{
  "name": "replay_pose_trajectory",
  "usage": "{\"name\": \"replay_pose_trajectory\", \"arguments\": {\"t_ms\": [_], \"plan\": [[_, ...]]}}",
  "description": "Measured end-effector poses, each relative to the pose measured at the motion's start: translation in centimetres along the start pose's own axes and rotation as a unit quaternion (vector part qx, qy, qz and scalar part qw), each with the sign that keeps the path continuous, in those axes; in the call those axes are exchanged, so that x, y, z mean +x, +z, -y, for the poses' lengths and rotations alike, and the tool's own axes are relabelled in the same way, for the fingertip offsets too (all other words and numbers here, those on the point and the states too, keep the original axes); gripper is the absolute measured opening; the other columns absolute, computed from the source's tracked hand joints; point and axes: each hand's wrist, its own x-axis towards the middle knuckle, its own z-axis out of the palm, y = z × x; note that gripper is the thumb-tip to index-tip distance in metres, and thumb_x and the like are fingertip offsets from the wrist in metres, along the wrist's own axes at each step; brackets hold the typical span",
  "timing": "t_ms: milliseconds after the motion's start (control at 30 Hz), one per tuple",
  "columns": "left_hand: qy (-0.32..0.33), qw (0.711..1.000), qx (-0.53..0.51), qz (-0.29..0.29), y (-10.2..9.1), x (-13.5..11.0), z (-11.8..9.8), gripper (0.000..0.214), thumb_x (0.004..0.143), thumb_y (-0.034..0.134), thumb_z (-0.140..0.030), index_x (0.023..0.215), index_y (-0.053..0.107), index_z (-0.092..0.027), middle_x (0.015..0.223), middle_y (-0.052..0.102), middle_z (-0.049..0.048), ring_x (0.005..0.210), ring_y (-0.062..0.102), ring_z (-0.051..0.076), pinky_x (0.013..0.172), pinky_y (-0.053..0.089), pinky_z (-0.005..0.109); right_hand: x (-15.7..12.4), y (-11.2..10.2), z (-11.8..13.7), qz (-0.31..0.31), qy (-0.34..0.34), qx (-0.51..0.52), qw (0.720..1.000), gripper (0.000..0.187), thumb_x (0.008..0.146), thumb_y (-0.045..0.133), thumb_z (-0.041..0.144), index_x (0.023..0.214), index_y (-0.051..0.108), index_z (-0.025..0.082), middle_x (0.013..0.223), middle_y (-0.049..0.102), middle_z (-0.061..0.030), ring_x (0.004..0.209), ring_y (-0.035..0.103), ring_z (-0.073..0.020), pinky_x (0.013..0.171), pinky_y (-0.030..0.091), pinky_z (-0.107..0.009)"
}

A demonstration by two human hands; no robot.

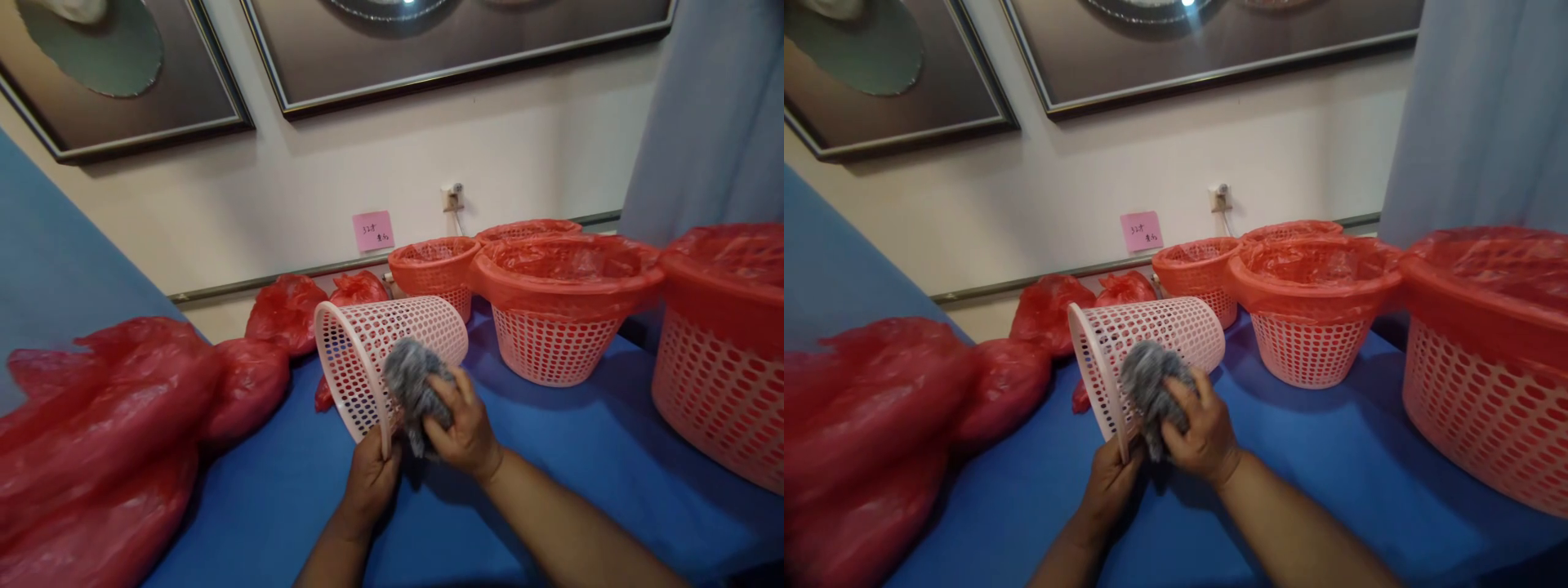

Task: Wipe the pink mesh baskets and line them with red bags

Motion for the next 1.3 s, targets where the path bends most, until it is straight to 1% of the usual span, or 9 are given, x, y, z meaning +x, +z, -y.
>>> {"name": "replay_pose_trajectory", "arguments": {"t_ms": [133,200,433,533,700,933,1033,1167,1300], "plan": [[0.03,0.995,0.069,0.063,0.1,0.0,0.5,0.041,0.095,0.058,-0.027,0.133,0.073,-0.022,0.127,0.077,0.0111,0.122,0.07,0.031,0.109,0.054,0.047,1.3,-0.2,-4.1,-0.104,0.229,-0.032,0.967,0.044,0.09,0.059,0.033,0.131,0.064,0.019,0.121,0.065,-0.0137,0.116,0.065,-0.0301,0.107,0.053,-0.053],[0.03,0.992,0.095,0.083,0.2,-0.1,0.6,0.043,0.09,0.06,-0.021,0.131,0.075,-0.024,0.122,0.078,0.0103,0.114,0.072,0.03,0.105,0.056,0.046,1.7,-0.4,-5.1,-0.136,0.269,-0.025,0.953,0.043,0.091,0.059,0.037,0.129,0.065,0.019,0.117,0.066,-0.0123,0.114,0.065,-0.0295,0.106,0.053,-0.054],[0.007,0.986,0.107,0.123,0.8,-1.0,-0.8,0.056,0.082,0.071,-0.024,0.138,0.068,-0.021,0.132,0.072,0.0143,0.122,0.066,0.035,0.112,0.049,0.053,1.1,-2.0,-0.5,-0.05,-0.009,-0.004,0.999,0.059,0.086,0.062,0.019,0.145,0.055,0.027,0.143,0.052,-0.0143,0.127,0.061,-0.0316,0.107,0.054,-0.052],[-0.029,0.987,0.007,0.157,0.4,-0.8,-2.5,0.069,0.081,0.08,-0.037,0.145,0.061,-0.021,0.139,0.069,0.0157,0.127,0.064,0.036,0.116,0.047,0.054,0.7,-2.3,1.5,-0.007,-0.09,0.031,0.995,0.071,0.081,0.062,0.016,0.15,0.049,0.03,0.145,0.048,-0.0138,0.124,0.063,-0.0318,0.1,0.059,-0.049],[-0.096,0.959,-0.257,0.075,-0.4,1.2,-5.7,0.081,0.081,0.079,-0.062,0.146,0.06,-0.018,0.141,0.068,0.0161,0.129,0.064,0.038,0.114,0.05,0.05,0.5,-2.1,2.3,0.051,-0.123,0.056,0.99,0.074,0.077,0.062,0.017,0.149,0.05,0.029,0.142,0.051,-0.0143,0.118,0.067,-0.0312,0.093,0.063,-0.046],[-0.137,0.966,-0.22,0.008,0.2,3.0,-7.1,0.086,0.076,0.075,-0.076,0.135,0.069,-0.013,0.131,0.074,0.0172,0.12,0.07,0.038,0.103,0.059,0.048,0.7,-1.8,2.0,0.047,-0.116,0.058,0.99,0.069,0.077,0.061,0.018,0.145,0.054,0.029,0.139,0.056,-0.0131,0.117,0.069,-0.0299,0.092,0.064,-0.044],[-0.136,0.979,-0.15,0.025,0.0,2.3,-7.1,0.075,0.082,0.071,-0.073,0.131,0.073,-0.016,0.124,0.078,0.0155,0.118,0.072,0.037,0.105,0.058,0.05,1.2,-1.9,0.7,-0.023,-0.047,0.029,0.998,0.059,0.081,0.063,0.02,0.14,0.057,0.027,0.134,0.062,-0.0129,0.117,0.069,-0.0298,0.097,0.062,-0.047],[-0.102,0.988,-0.09,0.069,-0.1,0.8,-6.3,0.056,0.092,0.067,-0.061,0.13,0.075,-0.021,0.129,0.077,0.0138,0.127,0.069,0.035,0.117,0.049,0.054,2.5,-2.1,-2.6,-0.145,0.17,-0.002,0.975,0.043,0.089,0.063,0.031,0.13,0.064,0.021,0.122,0.068,-0.0131,0.115,0.067,-0.0302,0.105,0.055,-0.053],[-0.084,0.993,-0.067,0.057,0.5,-0.7,-3.1,0.054,0.096,0.065,-0.053,0.139,0.07,-0.022,0.138,0.073,0.0138,0.133,0.065,0.033,0.121,0.044,0.055,3.0,-1.8,-4.1,-0.14,0.271,-0.003,0.952,0.043,0.09,0.06,0.039,0.127,0.065,0.018,0.116,0.069,-0.0134,0.109,0.068,-0.0297,0.103,0.055,-0.054]]}}
